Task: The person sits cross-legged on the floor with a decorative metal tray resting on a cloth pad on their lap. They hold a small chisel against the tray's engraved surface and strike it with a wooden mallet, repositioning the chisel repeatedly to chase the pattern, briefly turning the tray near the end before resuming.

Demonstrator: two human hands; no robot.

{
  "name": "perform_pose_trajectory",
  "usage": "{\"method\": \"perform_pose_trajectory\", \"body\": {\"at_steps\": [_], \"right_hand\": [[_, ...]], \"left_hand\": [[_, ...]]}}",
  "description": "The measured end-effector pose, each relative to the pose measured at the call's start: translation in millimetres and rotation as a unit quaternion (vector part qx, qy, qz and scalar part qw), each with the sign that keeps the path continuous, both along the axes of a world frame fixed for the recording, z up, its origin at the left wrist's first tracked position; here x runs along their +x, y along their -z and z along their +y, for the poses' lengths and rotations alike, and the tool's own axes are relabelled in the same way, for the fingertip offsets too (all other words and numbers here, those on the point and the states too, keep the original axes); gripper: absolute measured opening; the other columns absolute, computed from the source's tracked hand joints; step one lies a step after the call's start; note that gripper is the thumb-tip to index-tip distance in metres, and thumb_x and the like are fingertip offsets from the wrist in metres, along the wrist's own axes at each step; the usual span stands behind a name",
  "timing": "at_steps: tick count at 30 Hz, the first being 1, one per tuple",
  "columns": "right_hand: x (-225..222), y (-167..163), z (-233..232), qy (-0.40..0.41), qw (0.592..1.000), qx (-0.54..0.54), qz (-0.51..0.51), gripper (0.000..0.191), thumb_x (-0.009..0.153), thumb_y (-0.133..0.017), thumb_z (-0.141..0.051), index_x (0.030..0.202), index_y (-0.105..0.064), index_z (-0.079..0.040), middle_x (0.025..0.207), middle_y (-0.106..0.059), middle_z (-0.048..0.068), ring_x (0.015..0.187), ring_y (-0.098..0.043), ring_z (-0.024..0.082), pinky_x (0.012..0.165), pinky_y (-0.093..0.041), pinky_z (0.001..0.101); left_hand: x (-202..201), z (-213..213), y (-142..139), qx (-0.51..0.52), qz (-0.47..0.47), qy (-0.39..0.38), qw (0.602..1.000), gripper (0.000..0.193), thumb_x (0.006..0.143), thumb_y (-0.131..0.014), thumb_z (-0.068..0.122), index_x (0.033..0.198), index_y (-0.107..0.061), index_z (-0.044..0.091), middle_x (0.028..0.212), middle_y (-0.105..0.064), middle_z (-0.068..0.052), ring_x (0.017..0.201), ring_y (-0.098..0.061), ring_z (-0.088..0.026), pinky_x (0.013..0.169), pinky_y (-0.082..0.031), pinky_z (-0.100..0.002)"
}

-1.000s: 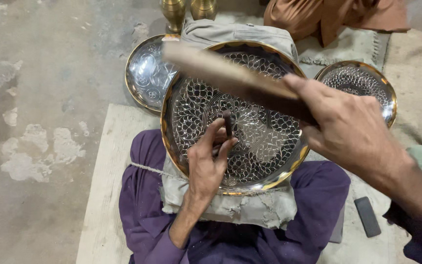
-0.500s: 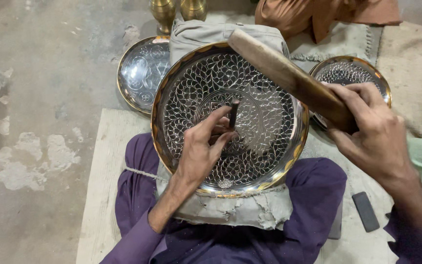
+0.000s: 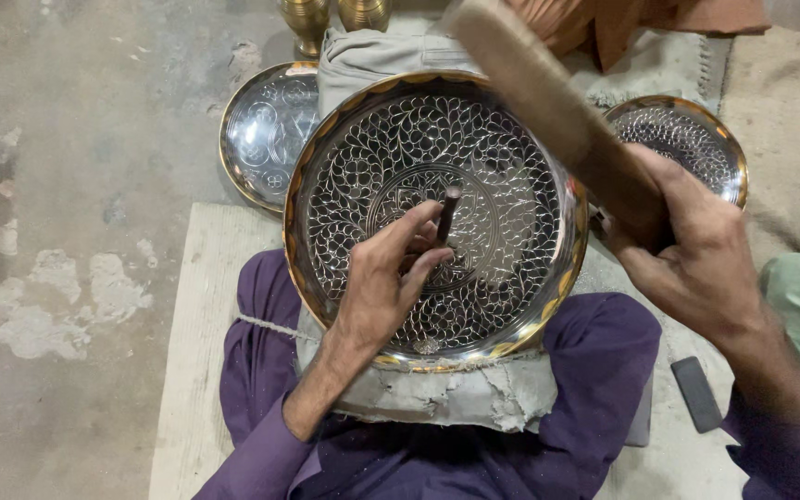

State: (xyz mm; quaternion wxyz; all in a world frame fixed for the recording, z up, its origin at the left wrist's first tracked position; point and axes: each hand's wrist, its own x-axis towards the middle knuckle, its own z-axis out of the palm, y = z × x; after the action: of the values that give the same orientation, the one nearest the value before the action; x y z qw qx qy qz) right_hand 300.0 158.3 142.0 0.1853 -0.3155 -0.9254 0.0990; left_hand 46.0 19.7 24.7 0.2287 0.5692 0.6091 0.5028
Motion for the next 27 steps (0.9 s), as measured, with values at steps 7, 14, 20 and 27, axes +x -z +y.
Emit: {"method": "perform_pose_trajectory", "body": {"at_steps": [7, 14, 20, 27], "right_hand": [[-10.8, -7.6, -2.6, 0.016, 0.999, -0.028, -0.027, 0.056, 0.095, -0.068, -0.023, 0.149, -0.051, -0.020, 0.103, -0.071, 0.005, 0.081, -0.071, 0.016, 0.076, -0.061, 0.0336], [-0.6, 7.6, 1.0, 0.073, 0.991, 0.030, -0.107, 0.056, 0.092, -0.074, -0.022, 0.146, -0.059, -0.018, 0.106, -0.076, 0.006, 0.075, -0.071, 0.016, 0.068, -0.059, 0.0341], [6.2, 0.9, -6.9, 0.056, 0.997, -0.035, 0.042, 0.066, 0.084, -0.072, -0.006, 0.148, -0.056, -0.010, 0.120, -0.071, 0.015, 0.106, -0.073, 0.030, 0.092, -0.058, 0.0412], [5.6, -6.5, -10.1, 0.057, 0.998, 0.016, 0.024, 0.062, 0.077, -0.072, -0.002, 0.137, -0.057, -0.006, 0.117, -0.071, 0.021, 0.102, -0.072, 0.035, 0.087, -0.058, 0.0441]], "left_hand": [[-0.7, -0.1, -5.2, -0.010, 0.000, 0.015, 1.000, 0.046, 0.097, -0.070, 0.012, 0.140, -0.055, 0.015, 0.104, -0.077, -0.010, 0.090, -0.080, -0.022, 0.073, -0.071, -0.034], [-1.2, -0.7, -5.3, 0.007, 0.012, 0.036, 0.999, 0.051, 0.096, -0.071, 0.013, 0.144, -0.054, 0.017, 0.110, -0.077, -0.012, 0.097, -0.079, -0.023, 0.079, -0.069, -0.035], [-4.0, 3.2, -3.8, -0.012, 0.015, 0.040, 0.999, 0.050, 0.095, -0.071, 0.013, 0.142, -0.055, 0.018, 0.106, -0.078, -0.010, 0.091, -0.080, -0.021, 0.073, -0.070, -0.034], [-4.2, 1.1, -4.3, 0.006, 0.010, 0.033, 0.999, 0.056, 0.093, -0.075, 0.012, 0.144, -0.053, 0.017, 0.104, -0.077, -0.010, 0.091, -0.079, -0.021, 0.075, -0.070, -0.032]]}}
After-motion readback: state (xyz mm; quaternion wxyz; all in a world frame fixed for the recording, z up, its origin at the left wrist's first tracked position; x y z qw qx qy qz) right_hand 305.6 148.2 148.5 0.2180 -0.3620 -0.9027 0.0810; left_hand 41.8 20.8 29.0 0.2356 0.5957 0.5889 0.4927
